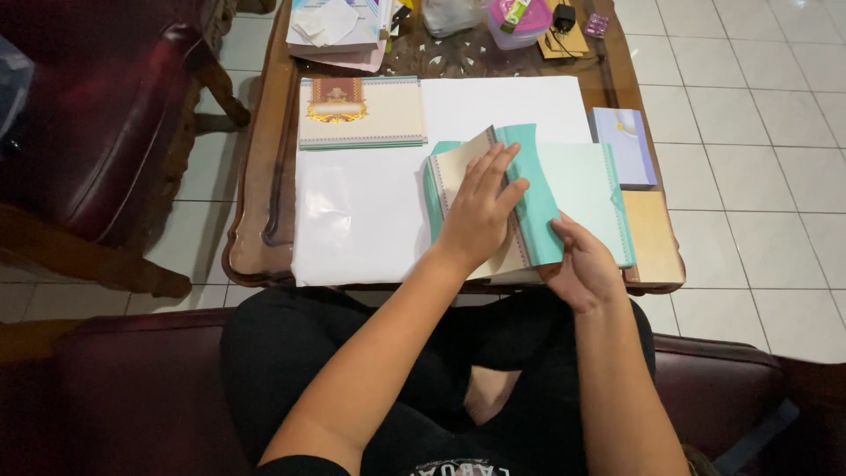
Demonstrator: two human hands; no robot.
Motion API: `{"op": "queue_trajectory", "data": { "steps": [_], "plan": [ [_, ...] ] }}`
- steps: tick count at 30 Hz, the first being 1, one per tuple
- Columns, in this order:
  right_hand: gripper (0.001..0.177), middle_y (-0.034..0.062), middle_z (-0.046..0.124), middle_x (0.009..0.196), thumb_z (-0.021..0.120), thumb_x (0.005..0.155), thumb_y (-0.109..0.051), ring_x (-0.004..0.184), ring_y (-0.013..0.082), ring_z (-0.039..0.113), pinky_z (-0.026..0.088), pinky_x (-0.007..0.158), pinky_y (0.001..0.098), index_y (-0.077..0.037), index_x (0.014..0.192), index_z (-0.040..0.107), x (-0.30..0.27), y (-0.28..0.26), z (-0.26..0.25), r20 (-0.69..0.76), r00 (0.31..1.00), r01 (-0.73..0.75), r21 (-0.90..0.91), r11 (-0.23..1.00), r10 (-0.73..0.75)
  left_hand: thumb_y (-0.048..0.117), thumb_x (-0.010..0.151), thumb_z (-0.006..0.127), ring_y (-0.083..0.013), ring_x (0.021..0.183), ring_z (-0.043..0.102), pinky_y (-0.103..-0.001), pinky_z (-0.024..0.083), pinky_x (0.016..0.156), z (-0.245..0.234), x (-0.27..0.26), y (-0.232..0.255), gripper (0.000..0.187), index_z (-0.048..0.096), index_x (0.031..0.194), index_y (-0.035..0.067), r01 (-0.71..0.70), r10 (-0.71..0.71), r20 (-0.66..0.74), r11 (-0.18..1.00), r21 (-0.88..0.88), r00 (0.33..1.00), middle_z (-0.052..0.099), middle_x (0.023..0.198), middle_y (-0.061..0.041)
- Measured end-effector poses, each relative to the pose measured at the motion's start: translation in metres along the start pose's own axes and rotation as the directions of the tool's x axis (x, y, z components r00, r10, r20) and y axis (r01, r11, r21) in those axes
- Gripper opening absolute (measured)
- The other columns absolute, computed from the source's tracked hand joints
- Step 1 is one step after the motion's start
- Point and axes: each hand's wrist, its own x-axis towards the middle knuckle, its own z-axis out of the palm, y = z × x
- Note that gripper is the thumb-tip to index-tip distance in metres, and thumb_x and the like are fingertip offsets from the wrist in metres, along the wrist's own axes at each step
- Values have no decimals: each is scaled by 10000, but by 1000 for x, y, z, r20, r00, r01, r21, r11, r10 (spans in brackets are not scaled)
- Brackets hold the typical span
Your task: Folding individual sheets of paper and organizing them into a light blue folder on a table.
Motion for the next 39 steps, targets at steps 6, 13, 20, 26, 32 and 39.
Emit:
{"op": "queue_trajectory", "data": {
  "steps": [6, 13, 20, 26, 32, 39],
  "plan": [
    [583, 249, 433, 1521, 406, 1009, -76, 1378, 400, 436, 365, 1128, 558, -11, 1582, 319, -14, -3, 15, -1, 988, 151, -222, 963, -155, 80, 1064, 435, -346, 1419, 481, -557, 389, 1182, 8, -4, -4, 163, 549, 953, 117, -11, 12, -57, 1000, 23, 998, 509, 1472, -98],
    [528, 241, 358, 1609, 247, 1110, -229, 1502, 412, 277, 217, 1223, 558, -16, 1578, 367, -47, -15, 79, 273, 932, 335, -899, 282, -239, 131, 1073, 420, -364, 1385, 500, -552, 427, 1154, 4, -1, -4, 183, 556, 952, 107, 2, -3, -58, 1000, -27, 998, 497, 1468, -128],
    [681, 253, 406, 1574, 520, 1044, -287, 1483, 512, 213, 196, 1190, 663, -184, 1658, 242, -49, -7, 73, 102, 979, 114, -992, 57, -179, 87, 944, 526, -443, 1406, 471, -644, 389, 1143, 2, -1, -4, 555, 418, 1489, 103, 211, -220, 62, 970, 122, 974, 520, 1452, -205],
    [531, 99, 398, 1633, 509, 1051, -189, 1529, 328, 287, 177, 1243, 515, -150, 1577, 445, -20, 2, 41, 296, 937, 217, -909, -356, -184, 210, 928, 562, -447, 1437, 423, -731, 209, 1163, -6, 8, 0, 422, 644, 1321, 78, 331, -389, 263, 913, 239, 883, 566, 1421, -226],
    [588, 101, 237, 1708, 350, 1091, -316, 1578, 288, 163, 92, 1259, 476, -108, 1636, 286, -9, -2, 47, 232, 969, 155, -840, -520, -86, 228, 965, 516, -428, 1484, 369, -717, 164, 1181, -13, 15, 3, 478, 598, 1410, 72, 350, -419, 334, 903, 248, 845, 516, 1503, -231],
    [584, 55, 211, 1717, 335, 1086, -321, 1580, 271, 145, 84, 1253, 478, -154, 1642, 268, -14, -9, 40, 219, 976, 180, -814, -552, -5, 239, 980, 472, -430, 1503, 346, -698, 163, 1191, -17, 17, 6, 513, 552, 1452, 56, 366, -442, 369, 894, 258, 818, 471, 1534, -269]
  ]
}}
